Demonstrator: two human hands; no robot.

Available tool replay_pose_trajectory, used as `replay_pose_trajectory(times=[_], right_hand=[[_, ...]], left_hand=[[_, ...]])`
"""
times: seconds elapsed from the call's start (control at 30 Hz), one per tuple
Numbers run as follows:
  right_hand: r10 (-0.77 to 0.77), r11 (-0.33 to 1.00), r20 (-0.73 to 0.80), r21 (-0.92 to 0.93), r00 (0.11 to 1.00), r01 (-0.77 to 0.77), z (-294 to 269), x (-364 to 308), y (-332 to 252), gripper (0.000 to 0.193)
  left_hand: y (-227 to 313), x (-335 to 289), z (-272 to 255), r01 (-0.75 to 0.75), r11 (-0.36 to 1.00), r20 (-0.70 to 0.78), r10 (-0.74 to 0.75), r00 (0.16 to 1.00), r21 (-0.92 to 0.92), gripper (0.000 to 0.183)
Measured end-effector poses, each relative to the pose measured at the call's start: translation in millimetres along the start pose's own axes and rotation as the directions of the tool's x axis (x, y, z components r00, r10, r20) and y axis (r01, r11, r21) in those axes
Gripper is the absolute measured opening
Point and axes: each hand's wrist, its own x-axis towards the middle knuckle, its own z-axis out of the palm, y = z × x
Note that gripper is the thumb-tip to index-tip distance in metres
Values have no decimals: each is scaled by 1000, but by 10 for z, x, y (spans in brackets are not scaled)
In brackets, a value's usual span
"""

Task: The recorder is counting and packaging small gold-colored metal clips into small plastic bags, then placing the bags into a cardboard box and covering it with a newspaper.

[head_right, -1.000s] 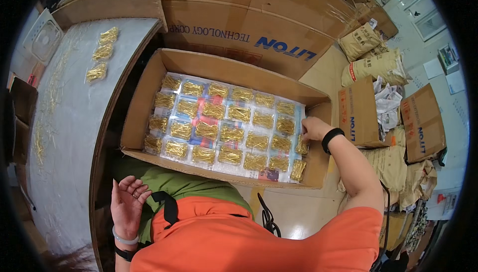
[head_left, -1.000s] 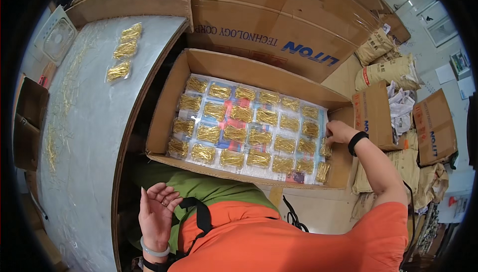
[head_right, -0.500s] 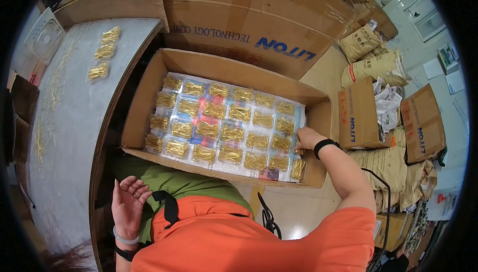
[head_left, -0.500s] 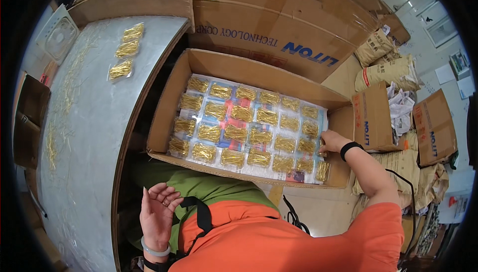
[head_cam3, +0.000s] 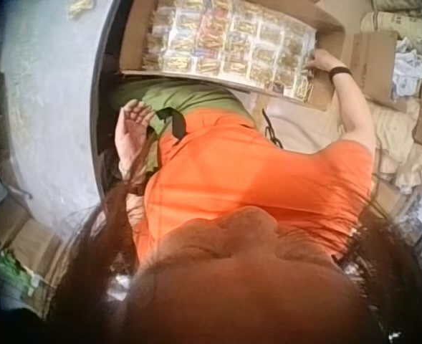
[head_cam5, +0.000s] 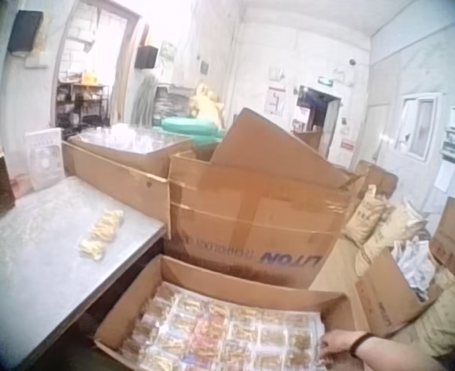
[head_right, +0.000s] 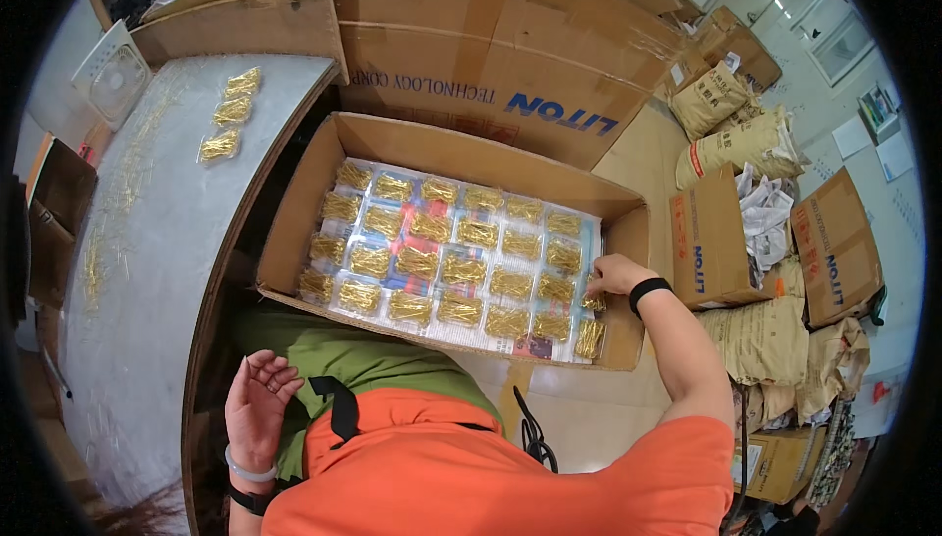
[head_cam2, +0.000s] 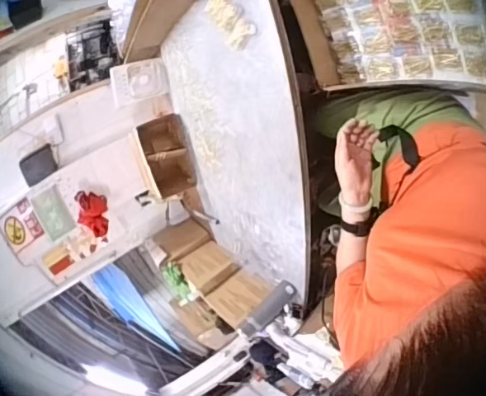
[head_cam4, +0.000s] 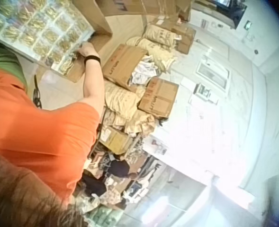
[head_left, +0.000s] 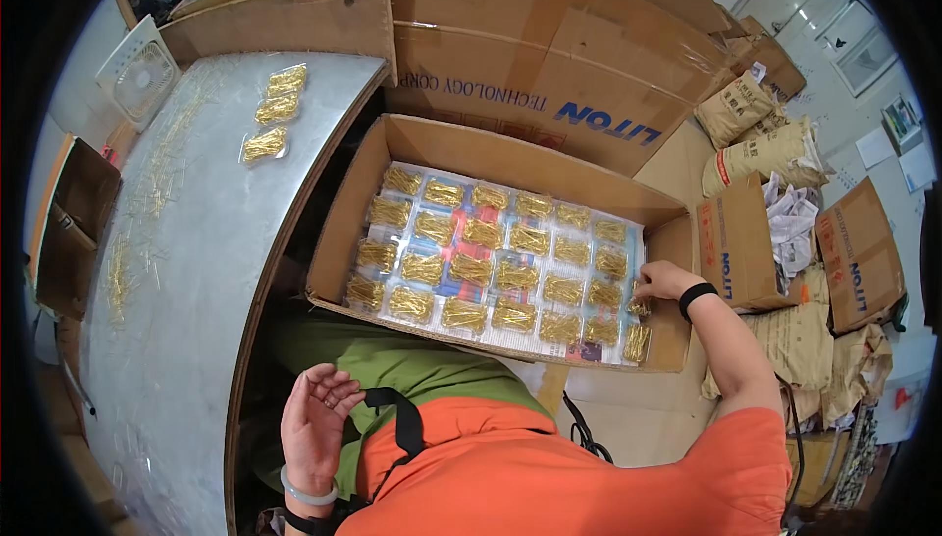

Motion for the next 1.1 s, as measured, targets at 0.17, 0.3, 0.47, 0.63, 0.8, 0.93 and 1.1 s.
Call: replay_pose_trajectory(times=[0.17,0.3,0.47,0.63,0.8,0.93,1.1], right_hand=[[174,940,-183,325,968,-108,-367,-708,-383,33],[77,736,-636,556,768,387,-536,-1311,-788,17],[-76,-299,-932,360,353,884,-853,-1872,-2299,26],[-388,-898,-857,434,340,69,-1008,-1645,-3640,30],[-734,-647,-626,528,262,-550,-1020,-1338,-4437,26],[-399,-647,-804,588,441,486,-969,-1300,-4899,17],[-511,-648,-678,708,528,282,-954,-1255,-5059,14]], left_hand=[[78,-161,92,-53,989,47,47,998,136,24],[128,-266,275,-112,933,144,65,987,343,19],[49,-216,904,-165,844,506,-141,851,511,38],[-341,-131,1215,-169,973,671,21,741,155,71],[-266,-83,966,-145,989,592,105,799,20,46],[-231,22,799,-123,992,554,98,827,9,39],[-332,141,638,26,995,632,39,774,-93,40]])
